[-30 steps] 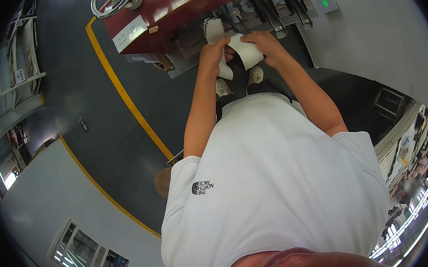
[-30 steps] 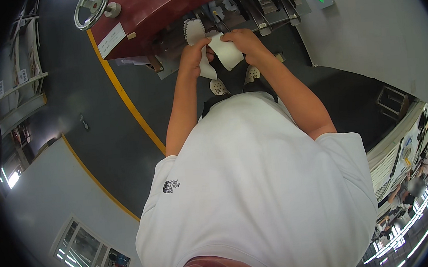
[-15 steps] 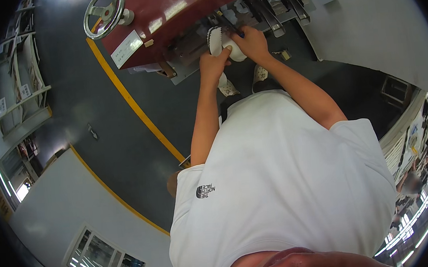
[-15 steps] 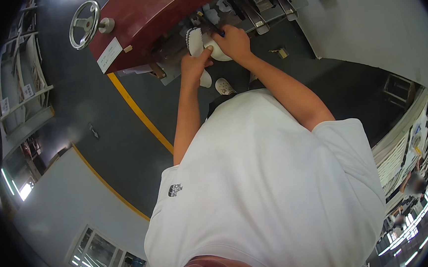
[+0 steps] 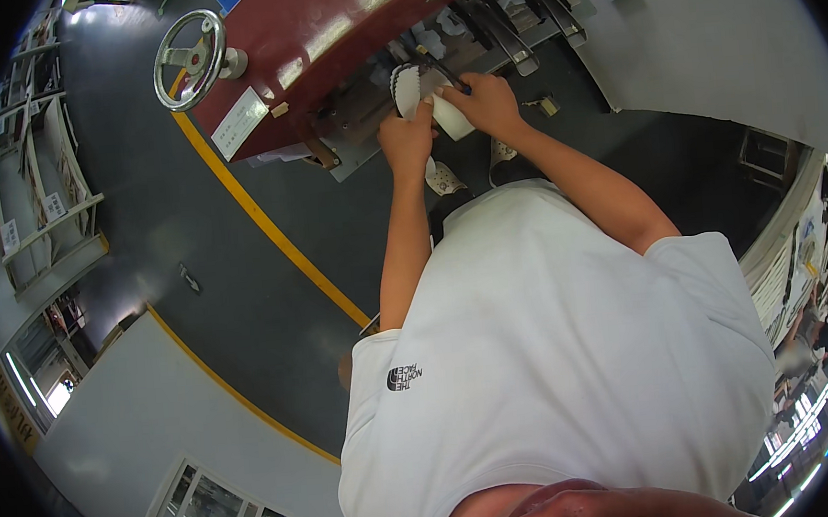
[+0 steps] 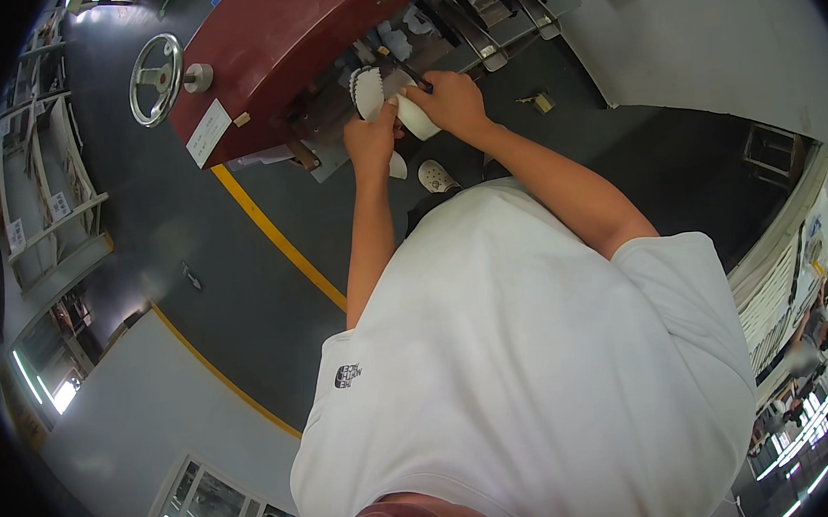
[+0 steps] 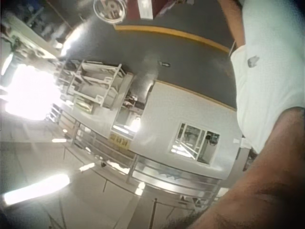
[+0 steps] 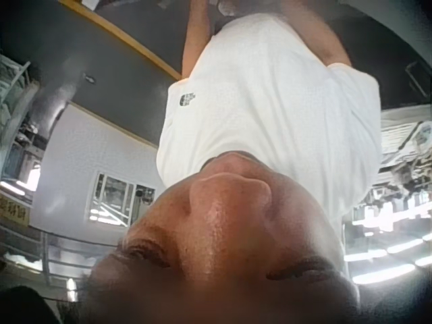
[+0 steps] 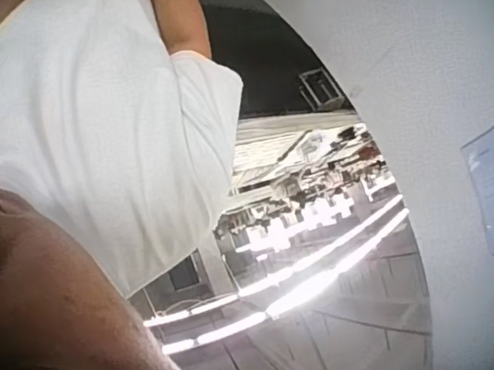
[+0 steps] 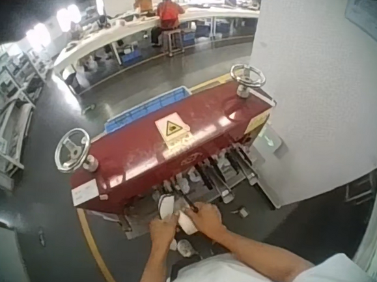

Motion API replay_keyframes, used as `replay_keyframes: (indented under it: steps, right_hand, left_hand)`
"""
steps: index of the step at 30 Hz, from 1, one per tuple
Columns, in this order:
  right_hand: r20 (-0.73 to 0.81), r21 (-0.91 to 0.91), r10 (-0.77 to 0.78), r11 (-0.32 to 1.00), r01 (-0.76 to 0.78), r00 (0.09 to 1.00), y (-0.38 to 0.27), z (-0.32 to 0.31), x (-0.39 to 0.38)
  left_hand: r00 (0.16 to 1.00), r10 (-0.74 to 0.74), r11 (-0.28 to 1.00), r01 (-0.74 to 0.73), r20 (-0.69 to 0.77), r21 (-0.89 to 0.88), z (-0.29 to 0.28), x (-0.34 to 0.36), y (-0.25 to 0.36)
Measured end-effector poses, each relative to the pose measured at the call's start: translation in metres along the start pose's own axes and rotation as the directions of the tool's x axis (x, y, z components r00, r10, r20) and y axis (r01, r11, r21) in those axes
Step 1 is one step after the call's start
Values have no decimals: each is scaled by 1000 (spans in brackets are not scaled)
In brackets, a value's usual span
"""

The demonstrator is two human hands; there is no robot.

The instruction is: Using a hydraulic or mechanical press to process white leather components in a workshop environment.

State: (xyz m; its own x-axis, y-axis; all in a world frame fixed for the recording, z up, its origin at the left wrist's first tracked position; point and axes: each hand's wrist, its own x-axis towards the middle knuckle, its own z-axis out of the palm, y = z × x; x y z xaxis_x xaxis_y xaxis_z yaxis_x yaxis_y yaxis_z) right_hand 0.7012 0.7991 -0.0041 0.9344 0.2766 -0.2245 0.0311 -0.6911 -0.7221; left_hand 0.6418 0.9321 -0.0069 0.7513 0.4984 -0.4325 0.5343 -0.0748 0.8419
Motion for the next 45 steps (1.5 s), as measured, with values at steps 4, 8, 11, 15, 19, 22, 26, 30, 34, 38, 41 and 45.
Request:
replay_keyframes:
  steps: [4,8,11,15,19,22,26,30,34,38,41,45]
  right_hand:
    - [-160,-125,-87,990,67,983,-4,10,16]
    - [-82,-114,-47,993,37,996,-1,7,8]
    - [-98,-157,-55,987,40,994,-5,9,18]
    - [-141,-232,-116,969,82,983,-8,1,13]
    - [-249,-89,-402,915,393,881,-20,-18,-1]
    - [-113,-212,-445,884,416,888,-36,-29,2]
    - [99,-476,-407,782,402,908,-64,-32,15]
    - [233,-570,-277,738,361,932,-77,-32,39]
    - [271,-588,-289,705,396,918,-84,-30,37]
    - [224,-657,-222,685,315,949,-74,-22,28]
    - [188,-626,-239,718,304,953,-74,-23,28]
    - [286,-636,-274,663,396,918,-81,-25,35]
  left_hand:
    - [998,-38,998,40,-46,51,4,10,8]
    - [997,31,989,-20,-68,149,4,-1,9]
    - [955,167,883,-35,-244,467,13,4,15]
    - [956,157,916,-47,-246,399,8,5,9]
    - [992,42,984,-61,-115,-166,-5,-1,-10]
    - [998,-45,895,20,-44,-446,-5,-17,-11]
    - [998,-48,812,67,48,-579,5,-22,-20]
    - [992,-45,882,93,116,-462,11,-23,-21]
    - [994,-66,900,97,89,-424,16,-22,-22]
    - [996,-73,912,88,52,-400,14,-20,-8]
    - [998,-54,914,66,41,-400,15,-12,-17]
    - [991,-64,862,115,119,-494,14,-9,-27]
